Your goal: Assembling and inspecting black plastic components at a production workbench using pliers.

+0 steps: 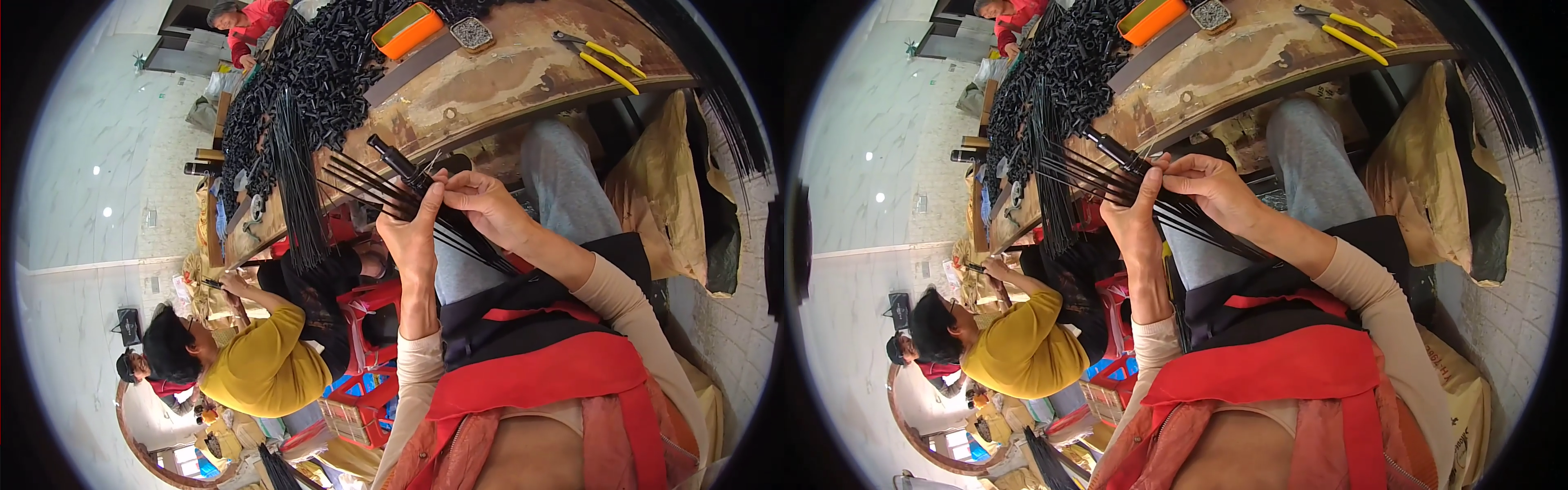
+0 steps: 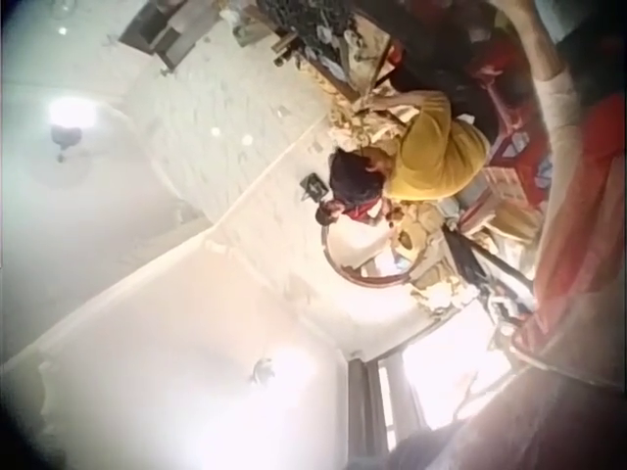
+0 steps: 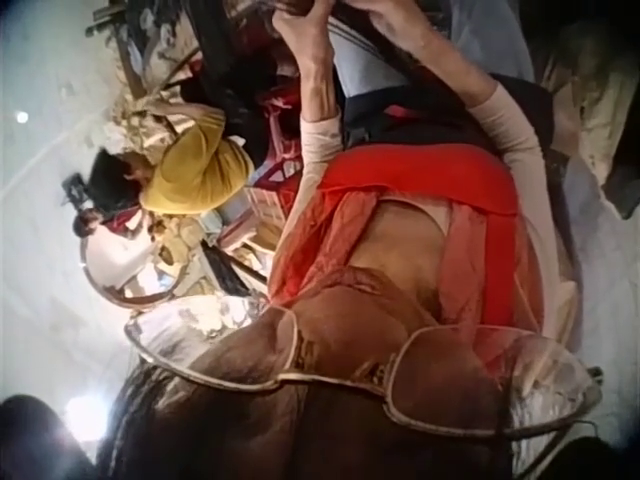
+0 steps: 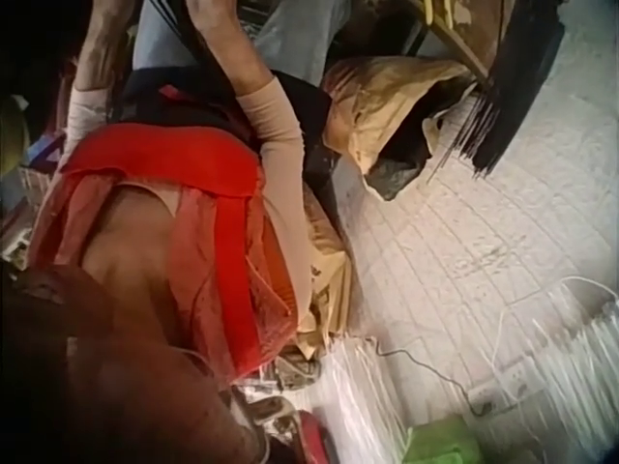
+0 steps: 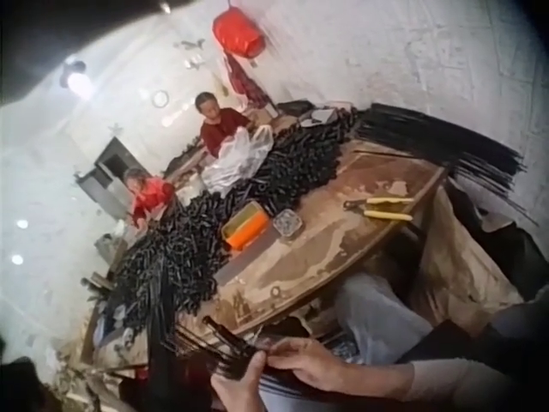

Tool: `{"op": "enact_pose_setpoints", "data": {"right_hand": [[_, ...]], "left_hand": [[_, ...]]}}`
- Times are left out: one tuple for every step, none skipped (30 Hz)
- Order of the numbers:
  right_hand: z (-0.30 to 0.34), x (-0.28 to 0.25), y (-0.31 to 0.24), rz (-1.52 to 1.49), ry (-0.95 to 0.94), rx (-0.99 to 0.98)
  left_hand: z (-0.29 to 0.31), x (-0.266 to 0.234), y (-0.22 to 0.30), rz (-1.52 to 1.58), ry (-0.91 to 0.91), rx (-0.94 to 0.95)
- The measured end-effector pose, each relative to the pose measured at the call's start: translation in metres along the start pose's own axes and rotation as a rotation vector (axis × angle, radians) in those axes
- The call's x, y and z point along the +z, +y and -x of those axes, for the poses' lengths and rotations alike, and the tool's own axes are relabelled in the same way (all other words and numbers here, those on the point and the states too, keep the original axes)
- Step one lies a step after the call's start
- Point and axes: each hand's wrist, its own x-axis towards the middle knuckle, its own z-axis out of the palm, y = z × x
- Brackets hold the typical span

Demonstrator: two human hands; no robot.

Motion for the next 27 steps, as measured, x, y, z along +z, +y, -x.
{"op": "enact_pose_setpoints", "data": {"right_hand": [[-0.001, -0.001, 0.000, -0.001, 0.003, -0.001], [-0.002, -0.002, 0.000, -0.021, -0.001, 0.013], [-0.002, -0.003, 0.000, -0.041, -0.006, 0.028], [-0.001, -0.003, 0.002, -0.043, -0.003, 0.030], [0.002, -0.002, 0.005, -0.003, 0.025, -0.006], [0.004, -0.001, 0.009, 0.038, 0.053, -0.040], [0.007, 0.006, 0.012, 0.036, 0.053, -0.033], [0.010, 0.015, 0.015, 0.124, 0.132, -0.118], [0.012, 0.021, 0.018, 0.213, 0.209, -0.202], [0.013, 0.020, 0.020, 0.215, 0.215, -0.211], [0.012, 0.019, 0.019, 0.214, 0.215, -0.209], [0.010, 0.018, 0.016, 0.209, 0.175, -0.161], [0.010, 0.015, 0.014, 0.206, 0.138, -0.111], [0.009, 0.010, 0.014, 0.205, 0.141, -0.108], [0.009, 0.004, 0.016, 0.224, 0.115, -0.069], [0.008, 0.005, 0.016, 0.241, 0.084, -0.029], [0.008, 0.007, 0.015, 0.240, 0.083, -0.027], [0.010, 0.010, 0.013, 0.253, 0.030, 0.027], [0.011, 0.013, 0.011, 0.266, -0.022, 0.079], [0.010, 0.011, 0.011, 0.264, -0.022, 0.080], [0.009, 0.006, 0.011, 0.200, -0.080, 0.159], [0.008, 0.003, 0.011, 0.136, -0.138, 0.240], [0.007, 0.003, 0.010, 0.134, -0.138, 0.241], [0.006, 0.004, 0.009, 0.144, -0.120, 0.228], [0.006, 0.005, 0.007, 0.155, -0.102, 0.212], [0.005, 0.006, 0.004, 0.158, -0.103, 0.209], [0.005, 0.008, 0.000, 0.126, -0.099, 0.247]], "left_hand": [[0.001, 0.000, 0.000, -0.031, 0.003, 0.019], [0.002, 0.000, 0.000, -0.032, 0.002, 0.015], [0.002, 0.000, 0.000, -0.055, -0.009, 0.011], [0.003, -0.002, 0.000, -0.079, -0.018, 0.008], [0.004, -0.003, -0.001, -0.102, -0.027, 0.005], [0.001, -0.006, -0.002, -0.104, -0.025, 0.001], [-0.003, -0.011, -0.003, -0.077, -0.064, -0.008], [-0.005, -0.015, -0.004, -0.050, -0.103, -0.017], [-0.003, -0.016, -0.004, -0.052, -0.095, -0.020], [-0.002, -0.015, -0.005, -0.042, -0.099, -0.010], [-0.001, -0.015, -0.005, -0.033, -0.103, -0.001], [0.000, -0.016, -0.005, -0.065, -0.098, 0.004], [0.001, -0.015, -0.004, -0.064, -0.097, 0.000], [0.002, -0.014, -0.003, -0.175, -0.072, 0.025], [0.003, -0.013, -0.002, -0.286, -0.049, 0.050], [0.004, -0.014, -0.003, -0.288, -0.046, 0.049], [0.005, -0.015, -0.003, -0.287, -0.045, 0.033], [0.005, -0.016, -0.003, -0.286, -0.044, 0.018], [0.006, -0.017, -0.002, -0.287, -0.043, 0.017], [0.007, -0.017, -0.002, -0.280, -0.054, 0.044], [0.007, -0.017, -0.001, -0.273, -0.065, 0.072], [0.008, -0.015, -0.002, -0.237, -0.047, 0.072], [0.008, -0.014, -0.002, -0.239, -0.046, 0.071], [0.009, -0.012, -0.002, -0.253, -0.041, 0.056], [0.009, -0.011, -0.001, -0.267, -0.038, 0.043], [0.009, -0.009, -0.002, -0.265, -0.040, 0.046], [0.009, -0.008, -0.003, -0.244, -0.030, 0.059]]}}
